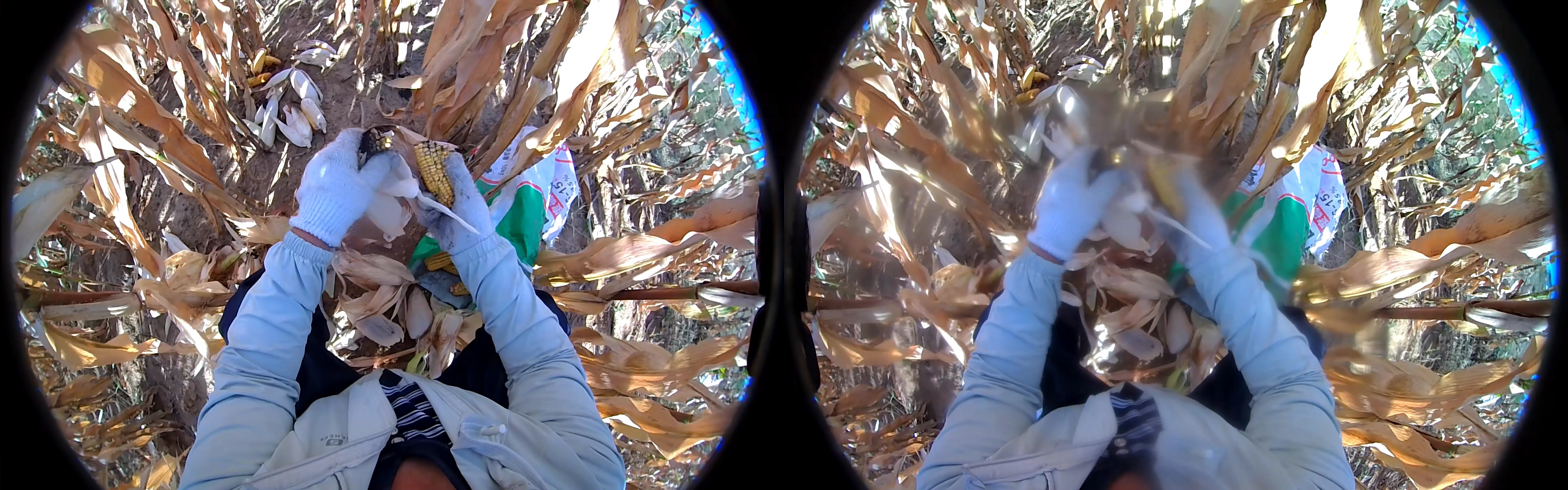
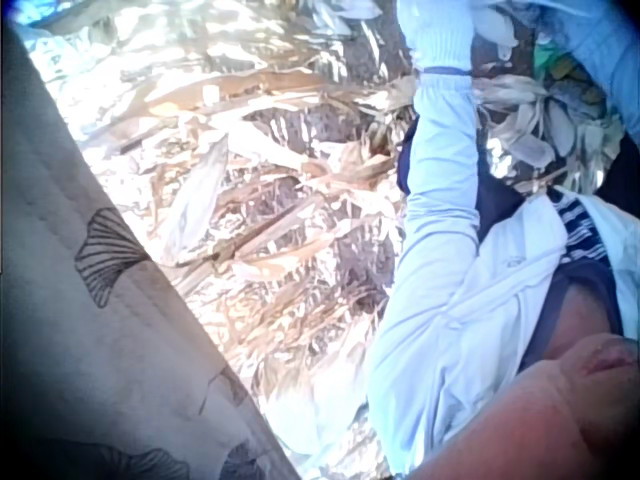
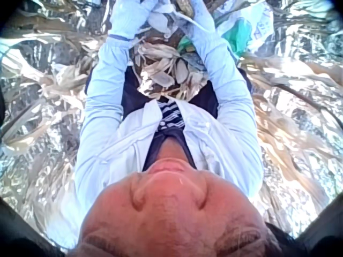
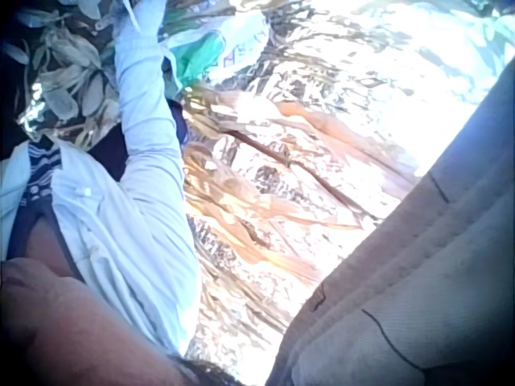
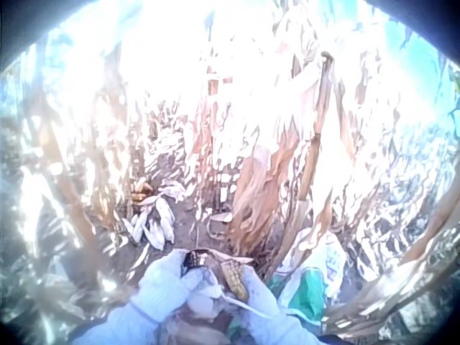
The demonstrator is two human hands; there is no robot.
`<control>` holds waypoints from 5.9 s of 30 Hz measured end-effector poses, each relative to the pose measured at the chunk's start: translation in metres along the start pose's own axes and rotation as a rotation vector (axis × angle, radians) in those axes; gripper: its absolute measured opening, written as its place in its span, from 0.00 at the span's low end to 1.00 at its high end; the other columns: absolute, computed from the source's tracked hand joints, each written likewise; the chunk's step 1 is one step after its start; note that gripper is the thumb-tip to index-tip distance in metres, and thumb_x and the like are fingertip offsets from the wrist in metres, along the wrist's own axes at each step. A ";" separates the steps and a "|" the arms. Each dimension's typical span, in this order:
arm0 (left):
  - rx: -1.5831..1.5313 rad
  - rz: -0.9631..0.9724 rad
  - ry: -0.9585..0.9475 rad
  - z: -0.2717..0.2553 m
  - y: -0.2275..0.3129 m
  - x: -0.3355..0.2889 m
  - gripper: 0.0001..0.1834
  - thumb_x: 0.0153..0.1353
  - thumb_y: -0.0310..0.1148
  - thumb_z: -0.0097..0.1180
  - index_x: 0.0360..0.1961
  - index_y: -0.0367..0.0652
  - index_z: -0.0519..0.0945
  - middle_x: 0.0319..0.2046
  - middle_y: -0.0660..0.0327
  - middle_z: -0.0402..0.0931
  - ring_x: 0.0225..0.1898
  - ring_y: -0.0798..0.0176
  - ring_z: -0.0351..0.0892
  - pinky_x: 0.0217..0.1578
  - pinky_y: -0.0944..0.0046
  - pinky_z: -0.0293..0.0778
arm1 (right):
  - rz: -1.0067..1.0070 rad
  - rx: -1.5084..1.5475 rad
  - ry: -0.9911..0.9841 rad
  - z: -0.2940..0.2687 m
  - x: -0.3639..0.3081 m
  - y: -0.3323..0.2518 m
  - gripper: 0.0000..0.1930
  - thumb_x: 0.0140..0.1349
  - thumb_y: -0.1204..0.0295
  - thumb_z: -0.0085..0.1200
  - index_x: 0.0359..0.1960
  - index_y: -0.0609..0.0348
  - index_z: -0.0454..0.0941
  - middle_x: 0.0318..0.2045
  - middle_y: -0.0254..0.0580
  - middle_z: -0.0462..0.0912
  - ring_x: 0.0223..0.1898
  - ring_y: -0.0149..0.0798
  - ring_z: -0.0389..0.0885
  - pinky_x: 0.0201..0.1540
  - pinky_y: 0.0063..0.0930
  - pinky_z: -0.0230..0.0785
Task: The person shucks corn cobs by hand in a cornfield. They remove the dried husks from each cob and place the cleaned corn into a nearby sack.
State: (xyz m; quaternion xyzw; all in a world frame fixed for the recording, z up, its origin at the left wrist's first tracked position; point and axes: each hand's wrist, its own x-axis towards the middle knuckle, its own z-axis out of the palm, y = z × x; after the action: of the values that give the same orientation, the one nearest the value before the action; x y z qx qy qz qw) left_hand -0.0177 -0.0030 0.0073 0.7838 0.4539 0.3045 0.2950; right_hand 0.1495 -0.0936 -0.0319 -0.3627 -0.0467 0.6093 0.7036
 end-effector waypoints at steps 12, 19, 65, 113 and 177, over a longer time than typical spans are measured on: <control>0.068 0.167 -0.027 -0.032 -0.044 0.004 0.30 0.61 0.49 0.67 0.57 0.39 0.80 0.50 0.47 0.84 0.51 0.44 0.85 0.51 0.52 0.80 | 0.082 -0.228 -0.034 -0.019 -0.005 -0.011 0.26 0.77 0.46 0.47 0.64 0.52 0.73 0.45 0.46 0.86 0.30 0.33 0.86 0.31 0.25 0.82; -0.280 -0.038 -0.314 -0.019 -0.002 0.001 0.28 0.70 0.49 0.61 0.61 0.37 0.78 0.48 0.50 0.84 0.45 0.61 0.86 0.46 0.60 0.82 | 0.197 -0.204 -0.096 -0.009 -0.010 -0.005 0.31 0.78 0.43 0.41 0.67 0.56 0.71 0.50 0.46 0.85 0.36 0.36 0.88 0.35 0.25 0.83; -0.727 -0.131 -0.373 0.003 -0.008 -0.010 0.20 0.75 0.42 0.55 0.54 0.36 0.82 0.45 0.59 0.83 0.46 0.68 0.80 0.52 0.65 0.76 | 0.135 -0.500 -0.190 -0.014 -0.014 -0.005 0.29 0.76 0.46 0.47 0.61 0.60 0.74 0.40 0.42 0.86 0.29 0.36 0.85 0.19 0.19 0.65; -0.805 -0.139 -0.270 0.018 0.001 -0.015 0.19 0.75 0.43 0.56 0.51 0.36 0.81 0.41 0.60 0.84 0.41 0.68 0.82 0.45 0.63 0.80 | 0.511 -0.037 -0.290 -0.017 -0.017 -0.004 0.36 0.75 0.33 0.33 0.50 0.55 0.78 0.19 0.37 0.74 0.09 0.27 0.61 0.11 0.22 0.49; -0.624 0.000 -0.254 0.019 -0.004 -0.015 0.23 0.74 0.46 0.55 0.51 0.34 0.84 0.39 0.56 0.85 0.42 0.66 0.81 0.47 0.64 0.77 | 0.354 -0.263 -0.270 -0.023 -0.018 -0.012 0.27 0.75 0.52 0.51 0.66 0.57 0.72 0.51 0.45 0.84 0.39 0.33 0.86 0.24 0.15 0.70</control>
State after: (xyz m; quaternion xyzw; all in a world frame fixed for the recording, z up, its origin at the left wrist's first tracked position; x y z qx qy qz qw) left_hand -0.0117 -0.0179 -0.0110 0.6872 0.2984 0.3286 0.5750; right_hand 0.1670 -0.1202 -0.0351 -0.3688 -0.1547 0.7547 0.5201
